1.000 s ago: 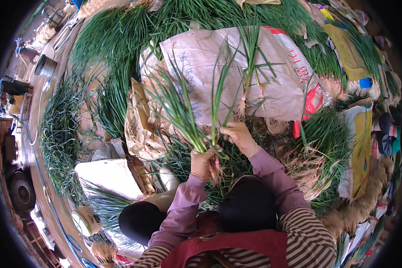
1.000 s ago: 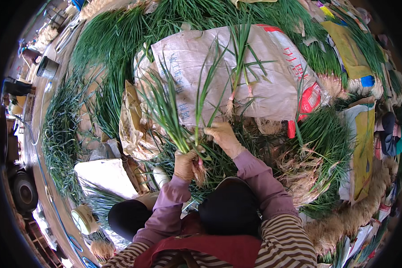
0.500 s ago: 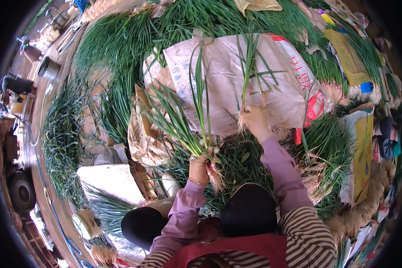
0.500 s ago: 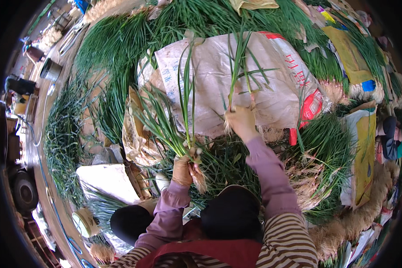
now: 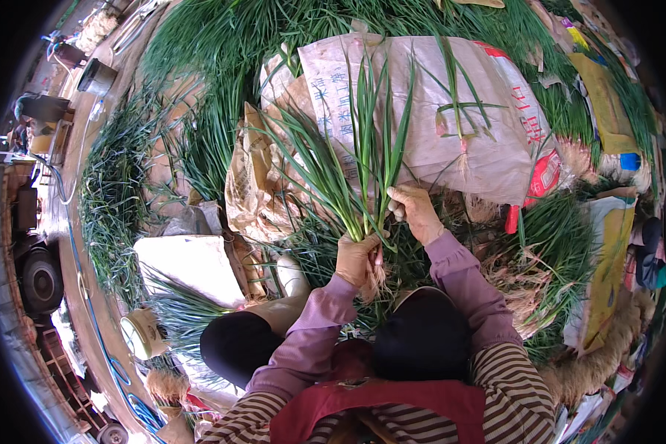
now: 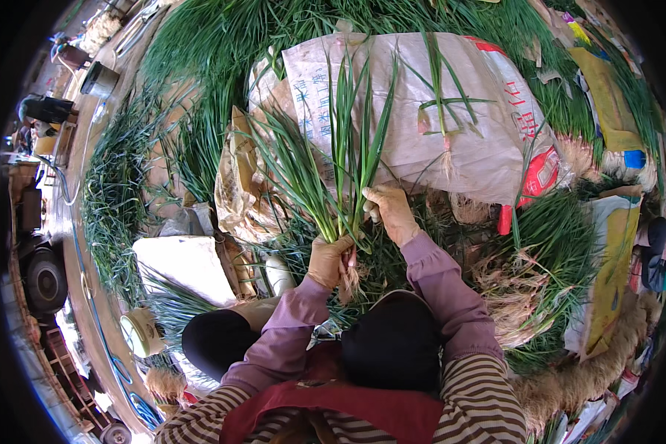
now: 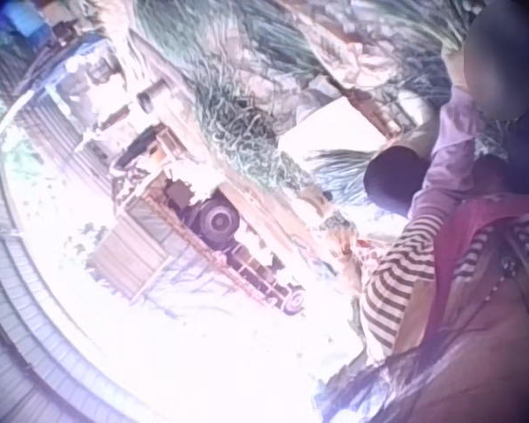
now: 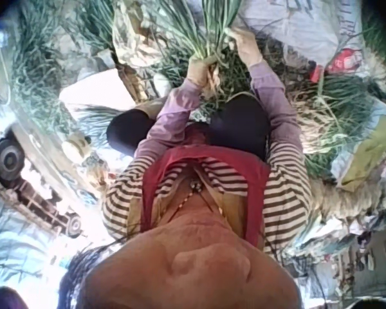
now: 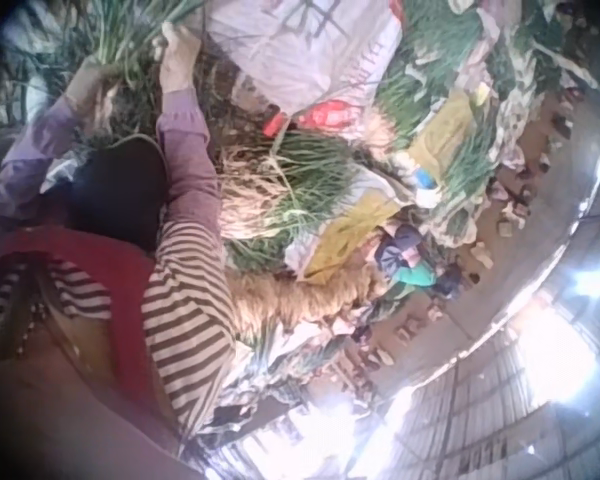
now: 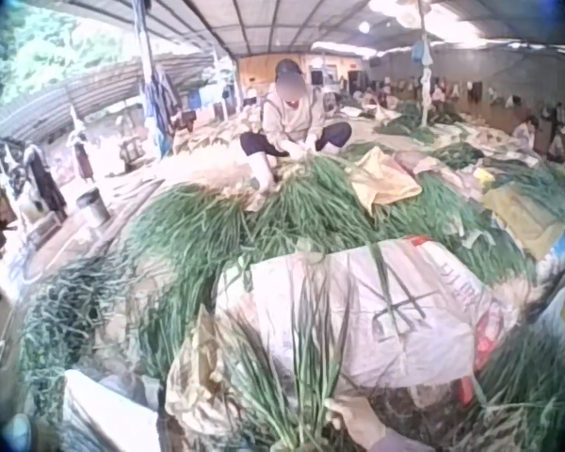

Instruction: The person sorts through green scallions, cleans the roots by hand, and organizes them into bundles while sitting on the floor of a processing facility.

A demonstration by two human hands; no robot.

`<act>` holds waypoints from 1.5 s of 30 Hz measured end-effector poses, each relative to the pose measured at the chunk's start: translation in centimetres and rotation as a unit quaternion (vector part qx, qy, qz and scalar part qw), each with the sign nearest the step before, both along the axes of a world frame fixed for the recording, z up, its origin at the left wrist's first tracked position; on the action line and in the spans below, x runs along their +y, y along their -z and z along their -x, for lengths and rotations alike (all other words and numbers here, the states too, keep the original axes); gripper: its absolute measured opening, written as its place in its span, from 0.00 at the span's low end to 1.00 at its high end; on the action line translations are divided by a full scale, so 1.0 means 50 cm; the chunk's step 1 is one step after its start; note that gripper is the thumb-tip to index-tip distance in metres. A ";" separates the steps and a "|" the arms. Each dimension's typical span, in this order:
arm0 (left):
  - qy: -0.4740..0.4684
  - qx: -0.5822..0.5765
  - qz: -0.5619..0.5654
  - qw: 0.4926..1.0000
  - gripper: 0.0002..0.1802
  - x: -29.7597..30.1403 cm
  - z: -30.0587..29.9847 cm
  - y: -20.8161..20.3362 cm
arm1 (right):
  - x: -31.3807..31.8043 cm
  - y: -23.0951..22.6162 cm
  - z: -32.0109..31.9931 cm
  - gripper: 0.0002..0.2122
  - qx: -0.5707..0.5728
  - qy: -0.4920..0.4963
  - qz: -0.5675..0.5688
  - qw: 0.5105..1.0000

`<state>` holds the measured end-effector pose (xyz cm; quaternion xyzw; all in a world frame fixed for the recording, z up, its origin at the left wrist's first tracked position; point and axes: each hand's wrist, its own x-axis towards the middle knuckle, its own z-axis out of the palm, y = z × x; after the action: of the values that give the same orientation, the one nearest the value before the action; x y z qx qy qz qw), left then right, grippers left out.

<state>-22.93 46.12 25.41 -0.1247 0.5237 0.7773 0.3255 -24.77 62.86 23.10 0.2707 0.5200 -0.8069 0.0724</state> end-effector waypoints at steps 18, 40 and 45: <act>0.046 -0.057 -0.053 0.996 0.15 -0.016 -0.003 -0.003 | -0.037 0.018 -0.040 0.14 -0.006 -0.018 0.287 0.958; -0.051 -0.054 -0.035 0.997 0.06 0.011 -0.029 -0.002 | -0.075 -0.002 -0.025 0.14 -0.122 0.157 0.292 0.936; -0.021 -0.080 -0.108 0.991 0.07 0.001 -0.021 0.005 | -0.068 0.022 -0.022 0.14 -0.078 0.134 0.406 0.901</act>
<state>-21.87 46.18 25.17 -0.1615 0.4060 0.8234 0.3621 -23.65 59.44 21.99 0.3467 0.0989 -0.9265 0.1075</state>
